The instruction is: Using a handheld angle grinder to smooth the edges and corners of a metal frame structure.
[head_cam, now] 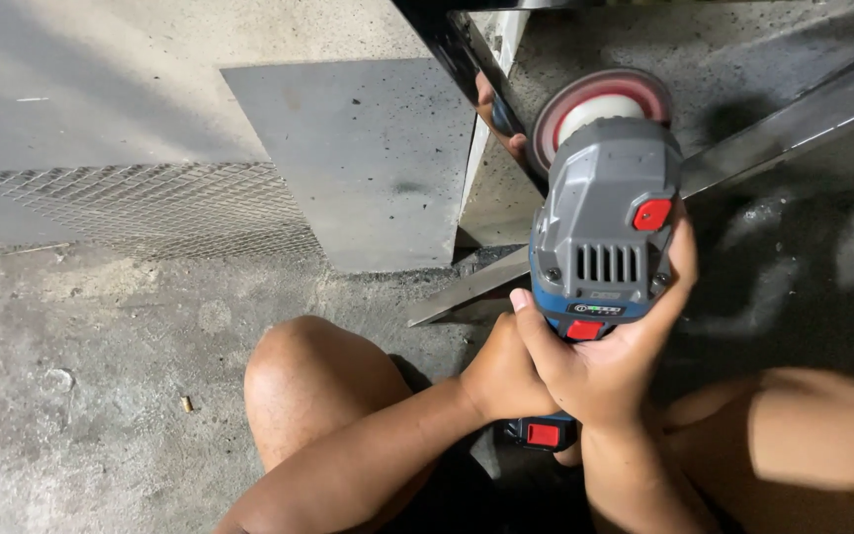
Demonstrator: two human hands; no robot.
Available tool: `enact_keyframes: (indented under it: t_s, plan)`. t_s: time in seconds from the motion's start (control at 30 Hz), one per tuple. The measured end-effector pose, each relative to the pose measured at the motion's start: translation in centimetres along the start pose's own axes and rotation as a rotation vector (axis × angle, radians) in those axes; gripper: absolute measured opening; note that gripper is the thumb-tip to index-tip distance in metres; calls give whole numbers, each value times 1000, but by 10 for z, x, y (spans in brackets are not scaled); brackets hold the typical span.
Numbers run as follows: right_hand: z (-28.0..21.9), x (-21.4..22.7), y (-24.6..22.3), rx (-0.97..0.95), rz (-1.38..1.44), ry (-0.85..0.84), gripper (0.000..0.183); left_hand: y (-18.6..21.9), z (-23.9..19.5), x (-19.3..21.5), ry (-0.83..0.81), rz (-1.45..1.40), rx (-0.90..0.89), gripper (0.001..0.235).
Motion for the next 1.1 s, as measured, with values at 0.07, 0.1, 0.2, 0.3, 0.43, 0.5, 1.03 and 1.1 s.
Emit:
enact_keyframes:
  t_s: [0.07,0.1,0.2,0.3,0.43,0.5,1.03,1.1]
  plan:
    - [1,0,-1,-3,1,-5,97,0,-2,1,2,-4,1,42]
    - [1,0,-2,-6,2,-9,95,0,-2,1,2,-8,3,43]
    - [1,1,-1,-23,31,-11,98,-1,-4,2,0,-13,7,43]
    - [2,6,0,-24,31,-23,98,-2,-7,1,-7,-19,10,43]
    - [8,14,2,-147,118,-34,98,-1,-6,3,-15,-27,18,44]
    - [9,19,5,-234,191,-60,99,4,-5,3,-54,18,38,56]
    - [16,29,7,-360,316,-203,107,14,-25,-8,-108,-196,38,50]
    - [15,23,2,-283,280,-199,109,9,-30,-11,-6,-221,102,46]
Point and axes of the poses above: each hand's wrist, its own z-axis towards the middle knuckle, its own x-axis out of the back of the hand, y = z × x, the point moved 2 cm from there along z, towards the middle knuckle, and after that the axes turned 14 degrees about y, right-handed, at the moved point
